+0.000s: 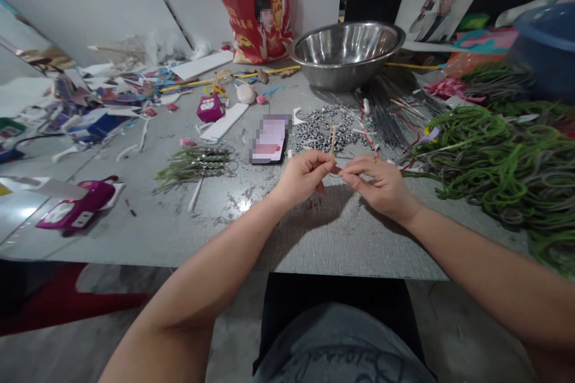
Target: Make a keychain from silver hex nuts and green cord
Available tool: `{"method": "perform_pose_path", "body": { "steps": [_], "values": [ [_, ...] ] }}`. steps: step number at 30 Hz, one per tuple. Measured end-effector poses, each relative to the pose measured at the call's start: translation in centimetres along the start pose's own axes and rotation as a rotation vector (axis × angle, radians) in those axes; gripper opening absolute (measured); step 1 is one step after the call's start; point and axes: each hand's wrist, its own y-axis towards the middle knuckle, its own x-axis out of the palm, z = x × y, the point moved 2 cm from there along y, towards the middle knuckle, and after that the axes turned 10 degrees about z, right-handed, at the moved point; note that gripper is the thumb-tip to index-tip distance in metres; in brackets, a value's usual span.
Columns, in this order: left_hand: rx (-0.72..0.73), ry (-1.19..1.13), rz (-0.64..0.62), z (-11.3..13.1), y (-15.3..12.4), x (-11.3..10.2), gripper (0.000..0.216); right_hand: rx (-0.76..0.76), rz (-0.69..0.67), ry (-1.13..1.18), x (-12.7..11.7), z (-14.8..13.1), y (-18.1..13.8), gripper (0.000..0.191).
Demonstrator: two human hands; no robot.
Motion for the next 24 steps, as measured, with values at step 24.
{"method": "perform_pose_path", "body": {
  "steps": [24],
  "values": [
    [-0.245, -0.212, -0.43, 0.41, -0.8, 0.24, 0.027, 0.286, 0.017, 0.335, 0.16, 0.42, 0.75, 0.029]
  ]
}}
